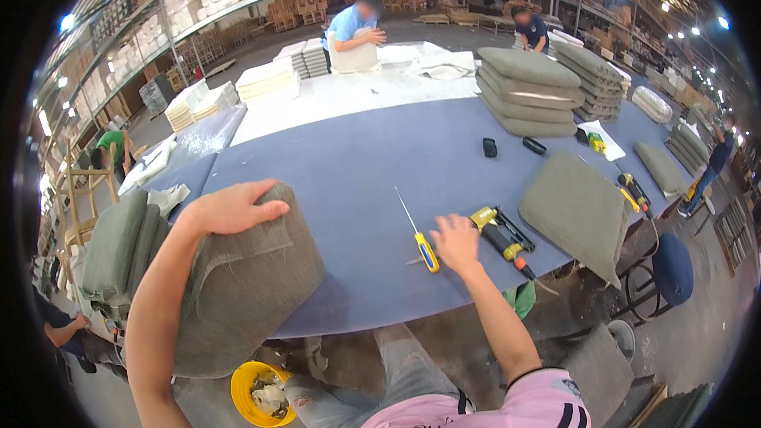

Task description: The person staples fabric onto a cushion using a pneumatic staple gun, trims excess fabric with scissors, and folds edges to secure them. The person repeats this process on multiple cushions, stacking finished pieces on the table.

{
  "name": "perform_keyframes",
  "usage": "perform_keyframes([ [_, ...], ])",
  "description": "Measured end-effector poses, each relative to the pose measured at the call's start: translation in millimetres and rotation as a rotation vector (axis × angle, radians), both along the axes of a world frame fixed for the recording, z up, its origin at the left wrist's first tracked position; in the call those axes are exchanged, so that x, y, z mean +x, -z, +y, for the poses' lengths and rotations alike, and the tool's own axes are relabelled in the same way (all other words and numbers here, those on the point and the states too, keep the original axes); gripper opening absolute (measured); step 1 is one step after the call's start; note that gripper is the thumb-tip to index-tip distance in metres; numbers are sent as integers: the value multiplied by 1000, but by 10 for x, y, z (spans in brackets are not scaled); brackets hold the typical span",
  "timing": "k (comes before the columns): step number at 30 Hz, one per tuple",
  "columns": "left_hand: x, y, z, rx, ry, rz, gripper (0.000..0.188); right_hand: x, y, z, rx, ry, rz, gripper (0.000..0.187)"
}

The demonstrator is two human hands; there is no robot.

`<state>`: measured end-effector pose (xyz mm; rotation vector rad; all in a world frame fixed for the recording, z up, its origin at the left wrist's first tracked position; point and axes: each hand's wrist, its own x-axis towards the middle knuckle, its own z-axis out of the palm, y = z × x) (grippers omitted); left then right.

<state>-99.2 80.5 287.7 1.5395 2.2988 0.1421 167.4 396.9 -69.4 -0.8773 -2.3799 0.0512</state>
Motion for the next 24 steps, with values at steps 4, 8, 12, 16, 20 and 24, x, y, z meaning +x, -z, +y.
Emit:
perform_keyframes([
  [4,-9,22,-161,17,-26,4,74,434,252,325,61,357,-181,63],
  [8,37,24,-44,49,3,28,83,660,38,839,-231,366,-334,78],
  [12,143,81,-43,65,5,145,82,688,-344,927,-381,231,-282,75],
  [16,118,218,-107,153,18,249,73,524,-948,440,-295,-54,181,44],
  [20,372,129,-222,119,-40,264,65,297,-1495,-1094,-1077,-456,810,62],
  [24,519,178,-155,133,-21,273,60,53,-1818,-1982,-1065,-873,925,76],
])
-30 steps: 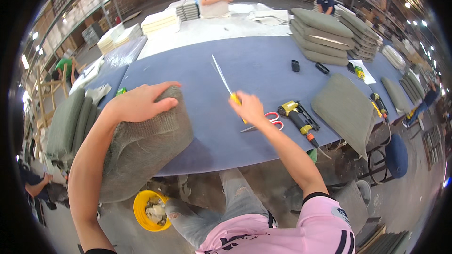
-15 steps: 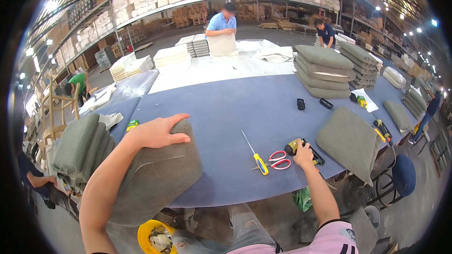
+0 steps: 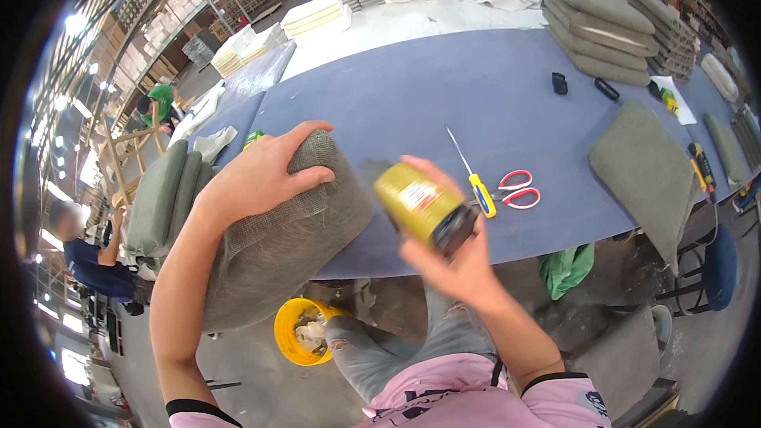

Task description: The person staples fabric onto a cushion using a pneumatic staple gun, trims excess fabric with scissors, and folds edges to secure them. The person repeats this process on multiple cushions, stacking finished pieces on the table.

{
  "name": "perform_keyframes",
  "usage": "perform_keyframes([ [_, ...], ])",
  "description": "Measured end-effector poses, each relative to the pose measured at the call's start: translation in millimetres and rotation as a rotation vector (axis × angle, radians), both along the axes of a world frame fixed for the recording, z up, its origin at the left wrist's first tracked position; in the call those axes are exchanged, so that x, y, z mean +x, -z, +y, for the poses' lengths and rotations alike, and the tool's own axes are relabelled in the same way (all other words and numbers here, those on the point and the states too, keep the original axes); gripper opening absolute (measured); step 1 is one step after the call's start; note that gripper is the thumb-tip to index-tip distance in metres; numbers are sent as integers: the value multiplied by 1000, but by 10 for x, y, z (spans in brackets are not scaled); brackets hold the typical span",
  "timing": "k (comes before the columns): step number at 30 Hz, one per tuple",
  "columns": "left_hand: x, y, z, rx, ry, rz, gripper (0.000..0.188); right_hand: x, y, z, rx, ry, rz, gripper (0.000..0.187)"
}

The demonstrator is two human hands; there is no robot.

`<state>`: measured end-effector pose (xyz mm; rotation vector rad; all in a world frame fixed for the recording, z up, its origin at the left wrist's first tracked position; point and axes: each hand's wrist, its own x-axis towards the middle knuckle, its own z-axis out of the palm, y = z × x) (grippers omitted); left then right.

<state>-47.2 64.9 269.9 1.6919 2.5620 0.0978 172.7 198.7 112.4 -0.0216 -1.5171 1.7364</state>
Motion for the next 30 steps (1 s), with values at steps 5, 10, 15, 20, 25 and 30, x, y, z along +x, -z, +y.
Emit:
perform_keyframes([
  [5,52,21,26,17,23,-28,60,-289,-108,-158,270,122,79,85],
  [10,55,-36,26,-4,20,-66,62,-357,-142,-159,356,132,80,85],
  [15,85,-5,9,12,22,-17,60,-361,-246,-194,338,105,75,79],
  [20,356,43,13,-7,33,171,60,-266,-229,-168,287,41,-83,76],
  [25,566,89,25,-75,-29,184,61,-161,-162,-141,296,82,-48,80],
  [30,600,62,125,-117,20,60,59,124,-246,155,344,93,75,94],
])
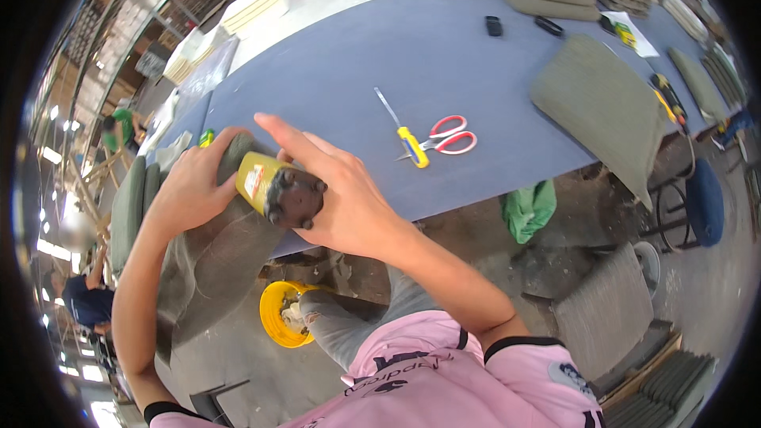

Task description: The person staples fabric onto a cushion using a pneumatic staple gun, trims excess fabric with scissors, and folds edges to secure them. The person repeats this process on multiple cushions, stacking finished pieces on the table.

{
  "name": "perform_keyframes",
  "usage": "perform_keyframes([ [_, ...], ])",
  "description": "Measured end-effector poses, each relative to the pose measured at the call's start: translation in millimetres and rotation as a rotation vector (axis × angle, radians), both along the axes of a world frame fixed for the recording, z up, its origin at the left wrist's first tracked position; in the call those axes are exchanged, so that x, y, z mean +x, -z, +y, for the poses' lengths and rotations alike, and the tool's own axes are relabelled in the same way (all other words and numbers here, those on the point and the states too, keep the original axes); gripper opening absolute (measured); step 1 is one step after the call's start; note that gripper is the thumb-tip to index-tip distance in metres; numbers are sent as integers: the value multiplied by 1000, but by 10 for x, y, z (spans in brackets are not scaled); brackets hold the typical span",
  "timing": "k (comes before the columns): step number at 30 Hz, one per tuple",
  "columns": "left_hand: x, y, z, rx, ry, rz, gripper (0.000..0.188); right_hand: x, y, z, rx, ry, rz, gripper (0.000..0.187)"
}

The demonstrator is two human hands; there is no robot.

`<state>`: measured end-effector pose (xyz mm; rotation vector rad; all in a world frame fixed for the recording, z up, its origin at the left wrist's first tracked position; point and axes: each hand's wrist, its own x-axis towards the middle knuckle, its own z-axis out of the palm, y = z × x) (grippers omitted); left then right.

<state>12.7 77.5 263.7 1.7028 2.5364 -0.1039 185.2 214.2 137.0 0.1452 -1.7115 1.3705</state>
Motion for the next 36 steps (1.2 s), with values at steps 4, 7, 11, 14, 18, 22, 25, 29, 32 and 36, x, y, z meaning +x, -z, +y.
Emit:
perform_keyframes([
  [4,-151,-34,61,-30,409,-306,56,730,339,413,107,78,-268,85],
  [7,-253,323,100,105,383,-723,36,845,806,902,146,504,-717,76],
  [11,-738,553,348,407,108,-575,26,812,1494,1737,107,762,-849,69],
  [14,-1123,1098,748,578,-214,-222,35,935,1383,1817,116,667,-675,60],
  [18,-1808,2735,383,699,-481,229,55,885,-7,489,-197,-176,-243,64],
  [22,-1679,3351,506,458,-488,65,70,1202,-574,-466,-292,-742,73,67],
  [25,-1828,3328,341,281,-528,-65,72,1160,-574,-1165,-574,-915,271,72],
  [29,-1611,3103,439,228,-612,-110,73,1112,-577,-1930,-1088,-744,586,81],
  [32,-1709,3200,311,313,-626,-144,76,1037,-550,-2135,-1386,-727,594,91],
  [36,-1667,3137,403,288,-649,-156,77,775,-436,-1644,-1017,-950,334,109],
])
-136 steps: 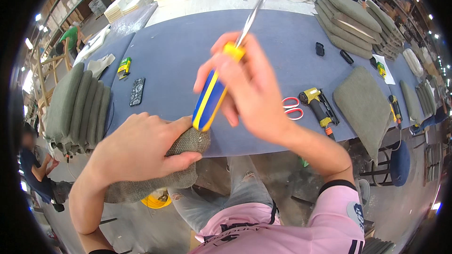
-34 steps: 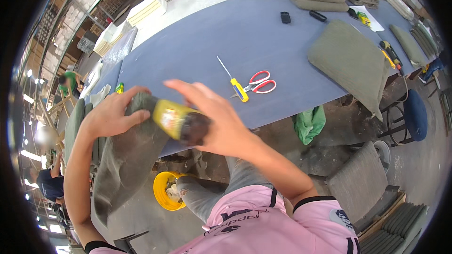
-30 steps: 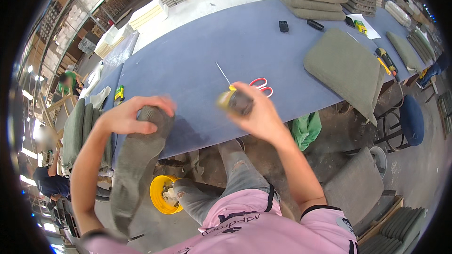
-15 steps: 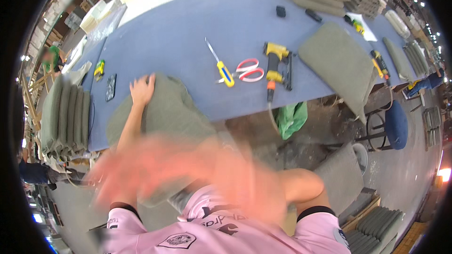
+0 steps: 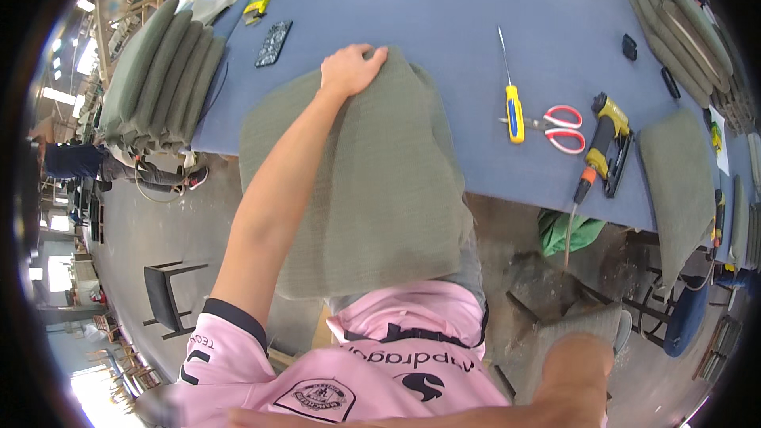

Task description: The person staples fabric onto a cushion using a pneumatic staple gun, trims excess fabric with scissors, and folds edges to secure them. The person repeats this process on multiple cushions, stacking finished pieces on the table.

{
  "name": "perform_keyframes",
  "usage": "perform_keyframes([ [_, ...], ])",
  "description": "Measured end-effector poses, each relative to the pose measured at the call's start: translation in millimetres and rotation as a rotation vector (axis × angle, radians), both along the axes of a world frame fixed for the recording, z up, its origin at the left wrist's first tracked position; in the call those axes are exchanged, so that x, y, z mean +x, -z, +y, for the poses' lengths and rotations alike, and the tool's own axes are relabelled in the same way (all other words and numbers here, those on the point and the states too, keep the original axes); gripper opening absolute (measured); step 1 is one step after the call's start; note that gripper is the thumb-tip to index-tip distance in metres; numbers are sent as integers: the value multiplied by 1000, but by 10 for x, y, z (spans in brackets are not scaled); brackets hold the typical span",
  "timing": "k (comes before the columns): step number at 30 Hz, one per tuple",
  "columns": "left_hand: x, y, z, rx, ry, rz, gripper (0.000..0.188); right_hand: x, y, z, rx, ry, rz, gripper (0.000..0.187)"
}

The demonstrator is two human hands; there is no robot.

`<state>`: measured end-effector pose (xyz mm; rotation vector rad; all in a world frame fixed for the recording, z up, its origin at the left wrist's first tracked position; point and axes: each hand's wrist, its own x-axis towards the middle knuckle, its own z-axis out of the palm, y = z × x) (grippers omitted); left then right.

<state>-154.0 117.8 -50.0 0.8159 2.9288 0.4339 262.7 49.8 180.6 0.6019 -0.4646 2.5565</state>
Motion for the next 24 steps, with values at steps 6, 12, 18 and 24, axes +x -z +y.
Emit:
perform_keyframes([
  [6,-172,-24,-67,4,17,31,74,278,5,704,493,56,-42,115],
  [12,-36,-128,-24,-18,-48,-64,72,592,276,2065,690,-64,256,86],
  [18,-90,-107,-13,-31,-20,35,74,662,1380,2050,1093,172,-1284,37],
  [24,-74,129,-38,-3,35,89,72,384,2827,1311,658,-597,-1265,79],
])
